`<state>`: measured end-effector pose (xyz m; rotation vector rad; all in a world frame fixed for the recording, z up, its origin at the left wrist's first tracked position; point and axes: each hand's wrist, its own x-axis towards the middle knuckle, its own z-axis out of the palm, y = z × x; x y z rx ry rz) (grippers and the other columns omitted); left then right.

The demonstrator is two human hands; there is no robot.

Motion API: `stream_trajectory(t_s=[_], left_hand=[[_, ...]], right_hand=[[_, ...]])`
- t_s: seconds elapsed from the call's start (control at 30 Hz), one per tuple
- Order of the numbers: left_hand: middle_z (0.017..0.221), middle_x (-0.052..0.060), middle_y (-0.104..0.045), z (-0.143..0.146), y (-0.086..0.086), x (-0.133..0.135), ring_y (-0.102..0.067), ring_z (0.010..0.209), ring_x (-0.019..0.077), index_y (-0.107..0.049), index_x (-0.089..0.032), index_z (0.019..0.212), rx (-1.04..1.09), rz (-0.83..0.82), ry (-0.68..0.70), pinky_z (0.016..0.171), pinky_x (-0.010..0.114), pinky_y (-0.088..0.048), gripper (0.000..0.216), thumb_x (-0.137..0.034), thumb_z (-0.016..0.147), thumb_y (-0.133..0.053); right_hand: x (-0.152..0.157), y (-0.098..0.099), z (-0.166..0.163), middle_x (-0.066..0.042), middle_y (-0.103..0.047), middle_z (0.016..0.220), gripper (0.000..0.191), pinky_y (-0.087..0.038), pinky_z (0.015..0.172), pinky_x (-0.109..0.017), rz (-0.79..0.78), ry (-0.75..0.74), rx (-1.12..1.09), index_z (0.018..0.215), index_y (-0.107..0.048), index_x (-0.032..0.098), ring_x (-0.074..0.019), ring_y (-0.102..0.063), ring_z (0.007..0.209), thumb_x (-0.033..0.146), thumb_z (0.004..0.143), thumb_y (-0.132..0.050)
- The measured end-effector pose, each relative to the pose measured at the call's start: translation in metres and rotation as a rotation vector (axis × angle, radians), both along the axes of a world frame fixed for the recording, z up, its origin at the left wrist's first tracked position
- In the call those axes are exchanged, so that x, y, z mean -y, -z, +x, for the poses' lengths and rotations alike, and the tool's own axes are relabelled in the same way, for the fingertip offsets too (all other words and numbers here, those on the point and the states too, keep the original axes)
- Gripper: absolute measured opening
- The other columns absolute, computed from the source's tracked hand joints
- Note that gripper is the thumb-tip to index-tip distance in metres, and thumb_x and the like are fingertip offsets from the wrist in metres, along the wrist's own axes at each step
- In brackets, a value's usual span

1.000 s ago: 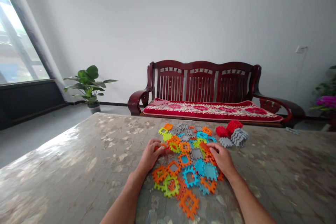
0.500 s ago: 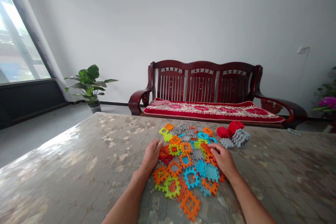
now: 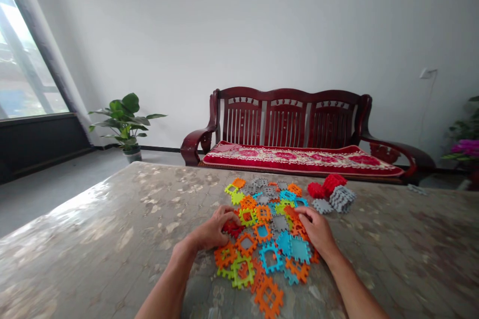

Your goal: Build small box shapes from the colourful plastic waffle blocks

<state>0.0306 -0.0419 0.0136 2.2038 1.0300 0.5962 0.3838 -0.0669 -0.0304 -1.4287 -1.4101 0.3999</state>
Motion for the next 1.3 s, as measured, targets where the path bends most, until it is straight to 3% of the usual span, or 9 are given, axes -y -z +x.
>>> stream_trajectory(t_s=[0.2,0.4,0.57,0.77,0.93,1.17,1.3], left_hand=[[0.122,0.005,-0.054,0.006,0.002,-0.001,-0.051,0.121,0.0237,-0.07,-0.025,0.088,-0.041,0.035,-0.053,0.105,0.036,-0.041,0.034,-0.008,0.06,-0.063],[0.12,0.005,-0.058,0.011,0.004,0.0,-0.055,0.114,0.023,-0.071,-0.025,0.081,-0.036,0.118,-0.089,0.101,0.035,-0.043,0.007,-0.026,0.075,-0.068],[0.116,0.007,-0.06,0.013,0.016,-0.007,-0.056,0.112,0.0212,-0.069,-0.023,0.081,0.066,0.139,-0.144,0.101,0.034,-0.043,0.013,-0.034,0.082,-0.062],[0.108,0.009,-0.065,0.014,0.032,-0.03,-0.06,0.106,0.0215,-0.067,-0.019,0.077,0.339,0.157,-0.399,0.099,0.035,-0.044,0.028,-0.04,0.085,-0.05],[0.079,0.002,-0.069,0.02,0.029,-0.037,-0.062,0.08,0.0189,-0.065,-0.019,0.077,0.416,0.073,-0.569,0.078,0.029,-0.048,0.034,-0.047,0.083,-0.048],[0.07,-0.002,-0.064,0.029,0.026,-0.032,-0.057,0.069,0.015,-0.062,-0.02,0.077,0.461,0.111,-0.599,0.067,0.024,-0.044,0.032,-0.047,0.085,-0.047],[0.072,-0.002,-0.064,0.033,0.025,-0.03,-0.057,0.071,0.0147,-0.062,-0.02,0.081,0.466,0.149,-0.585,0.068,0.023,-0.044,0.03,-0.046,0.086,-0.048]], right_hand=[[0.0,0.0,0.0,-0.006,-0.072,0.096,0.025,-0.049,0.092,-0.041,-0.012,-0.009,0.005,0.084,-0.073,0.024,-0.0253,-0.065,0.095,0.036,0.075,-0.053],[0.001,0.0,0.0,-0.006,-0.072,0.097,0.026,-0.048,0.092,-0.041,-0.01,-0.013,0.013,0.084,-0.073,0.024,-0.0253,-0.065,0.097,0.037,0.075,-0.053],[0.0,0.001,0.001,-0.006,-0.072,0.096,0.025,-0.049,0.091,-0.04,-0.004,-0.014,0.02,0.085,-0.073,0.023,-0.0248,-0.065,0.096,0.036,0.075,-0.053],[-0.001,0.001,0.001,-0.007,-0.072,0.097,0.026,-0.049,0.091,-0.039,-0.011,-0.018,0.044,0.086,-0.072,0.022,-0.0245,-0.065,0.097,0.035,0.076,-0.052],[-0.002,0.002,0.001,-0.007,-0.072,0.098,0.027,-0.049,0.091,-0.039,-0.011,-0.015,0.096,0.086,-0.072,0.022,-0.0234,-0.065,0.097,0.033,0.078,-0.049],[0.008,-0.03,-0.026,-0.005,-0.072,0.104,0.024,-0.044,0.096,-0.042,0.13,0.027,0.432,0.093,-0.073,0.025,-0.0239,-0.062,0.1,0.028,0.086,-0.05],[0.016,-0.05,-0.062,-0.004,-0.072,0.104,0.023,-0.047,0.094,-0.037,0.173,-0.061,0.374,0.099,-0.071,0.025,-0.0214,-0.062,0.101,0.025,0.089,-0.05]])
